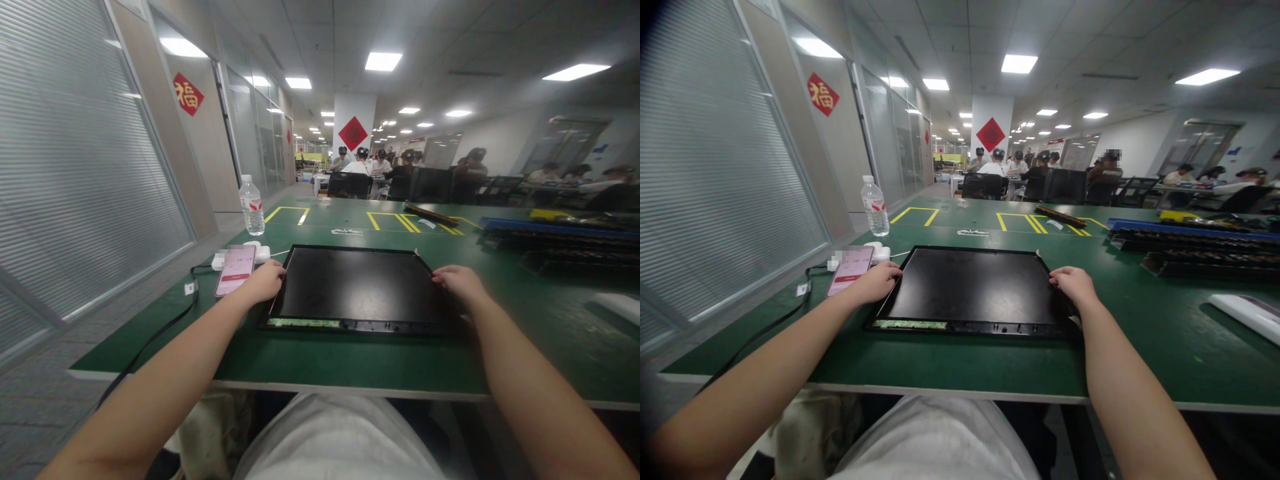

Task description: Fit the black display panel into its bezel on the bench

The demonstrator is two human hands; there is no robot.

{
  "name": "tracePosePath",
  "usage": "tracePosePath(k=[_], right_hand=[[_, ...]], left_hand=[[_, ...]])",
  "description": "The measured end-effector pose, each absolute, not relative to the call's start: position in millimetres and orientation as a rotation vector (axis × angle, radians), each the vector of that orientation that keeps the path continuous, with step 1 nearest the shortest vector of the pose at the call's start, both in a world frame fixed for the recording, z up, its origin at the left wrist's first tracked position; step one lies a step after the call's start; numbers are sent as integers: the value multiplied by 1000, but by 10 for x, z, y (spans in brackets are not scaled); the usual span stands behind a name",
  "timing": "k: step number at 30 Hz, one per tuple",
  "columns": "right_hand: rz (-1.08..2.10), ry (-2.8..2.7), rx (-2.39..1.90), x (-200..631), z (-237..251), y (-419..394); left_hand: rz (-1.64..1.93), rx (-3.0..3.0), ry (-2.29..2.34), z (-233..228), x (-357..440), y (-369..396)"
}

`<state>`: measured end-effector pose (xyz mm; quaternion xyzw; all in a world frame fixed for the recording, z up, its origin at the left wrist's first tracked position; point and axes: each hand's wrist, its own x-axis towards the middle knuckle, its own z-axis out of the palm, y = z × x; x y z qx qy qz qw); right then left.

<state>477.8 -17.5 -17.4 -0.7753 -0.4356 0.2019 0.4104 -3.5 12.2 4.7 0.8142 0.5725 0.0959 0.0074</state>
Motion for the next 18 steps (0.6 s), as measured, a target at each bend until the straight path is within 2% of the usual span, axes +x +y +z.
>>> tracePosePath(k=[18], right_hand=[[409,-1229,-2056,4775,-176,-172]], left_hand=[[294,2558,1742,46,-74,140]])
